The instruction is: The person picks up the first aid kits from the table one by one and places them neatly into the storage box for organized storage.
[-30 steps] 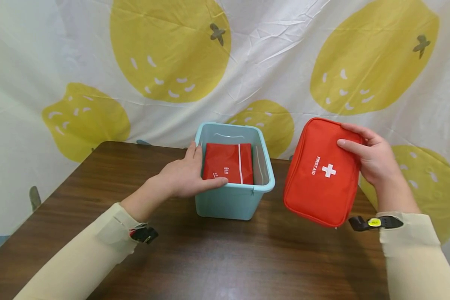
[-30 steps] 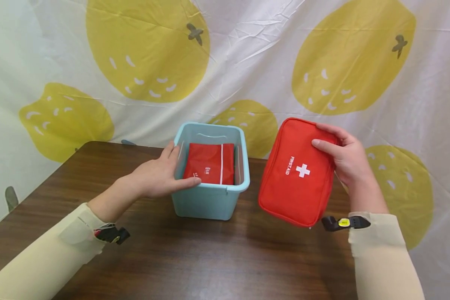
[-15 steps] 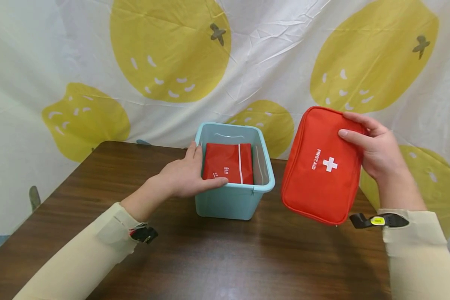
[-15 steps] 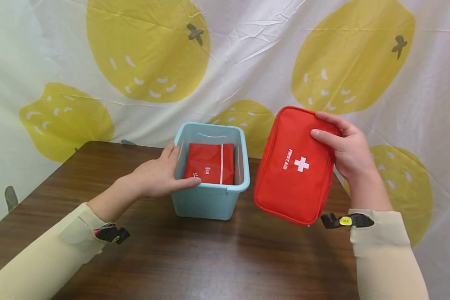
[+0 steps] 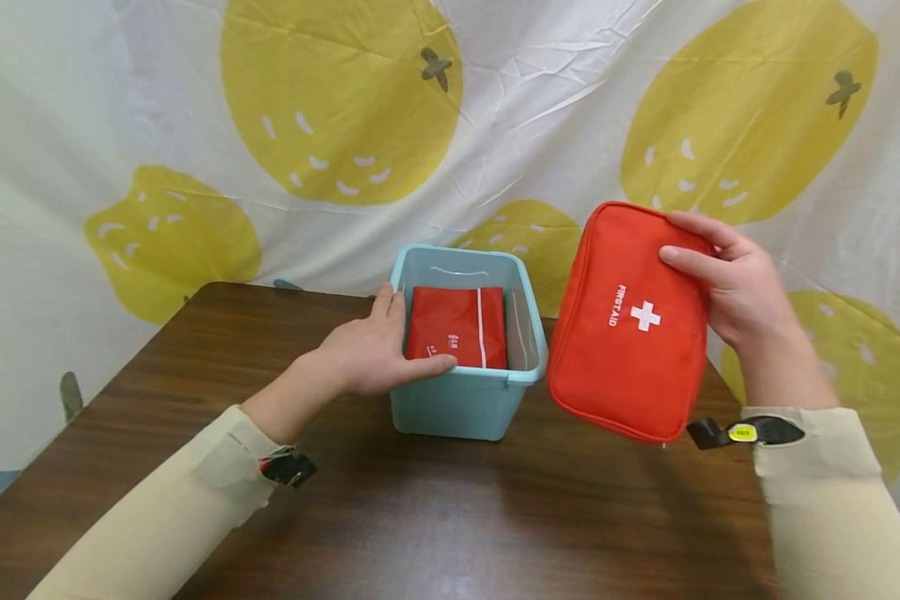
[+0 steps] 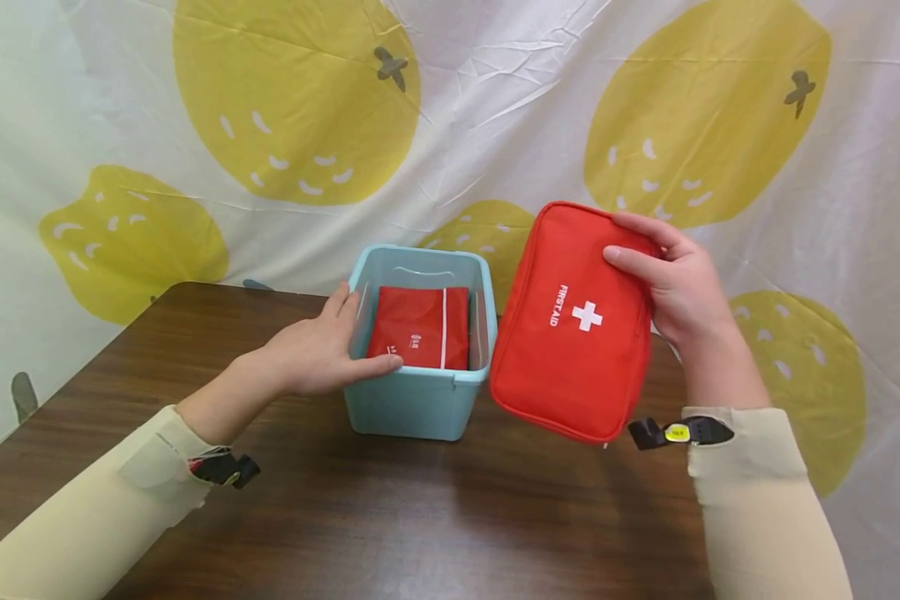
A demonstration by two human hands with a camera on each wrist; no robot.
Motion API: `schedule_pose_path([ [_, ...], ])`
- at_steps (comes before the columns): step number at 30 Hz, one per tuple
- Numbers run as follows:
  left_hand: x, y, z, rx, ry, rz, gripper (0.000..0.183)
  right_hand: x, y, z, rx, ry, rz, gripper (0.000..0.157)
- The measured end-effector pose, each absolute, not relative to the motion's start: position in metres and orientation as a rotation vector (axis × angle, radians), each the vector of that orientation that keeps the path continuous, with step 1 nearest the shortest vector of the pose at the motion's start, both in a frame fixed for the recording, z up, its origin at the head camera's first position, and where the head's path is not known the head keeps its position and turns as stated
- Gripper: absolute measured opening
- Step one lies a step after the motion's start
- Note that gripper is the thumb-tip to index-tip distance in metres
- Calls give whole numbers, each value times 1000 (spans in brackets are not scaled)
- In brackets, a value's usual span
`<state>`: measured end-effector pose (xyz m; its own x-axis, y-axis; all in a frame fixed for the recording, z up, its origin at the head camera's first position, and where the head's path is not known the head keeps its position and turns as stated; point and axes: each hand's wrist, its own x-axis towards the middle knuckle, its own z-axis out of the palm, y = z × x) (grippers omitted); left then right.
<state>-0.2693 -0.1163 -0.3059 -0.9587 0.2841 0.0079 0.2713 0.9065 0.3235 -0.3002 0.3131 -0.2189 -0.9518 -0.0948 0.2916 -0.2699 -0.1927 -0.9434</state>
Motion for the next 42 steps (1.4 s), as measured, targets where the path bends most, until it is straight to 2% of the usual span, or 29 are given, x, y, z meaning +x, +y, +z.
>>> schedule_pose_path([
  [12, -269, -116, -306, 440, 3028, 508, 133, -311, 292, -219, 364, -1991, 2356, 41],
  [18, -268, -115, -304, 450, 3033, 503, 133, -318, 280, -218, 302, -2052, 2358, 44],
  [35, -269, -116, -305, 457, 3029, 498, 133, -357, 229, -196, 260, -1936, 2376, 52],
  [42, -270, -116, -305, 451, 3013, 509, 133, -373, 208, -192, 243, -1899, 2368, 49],
])
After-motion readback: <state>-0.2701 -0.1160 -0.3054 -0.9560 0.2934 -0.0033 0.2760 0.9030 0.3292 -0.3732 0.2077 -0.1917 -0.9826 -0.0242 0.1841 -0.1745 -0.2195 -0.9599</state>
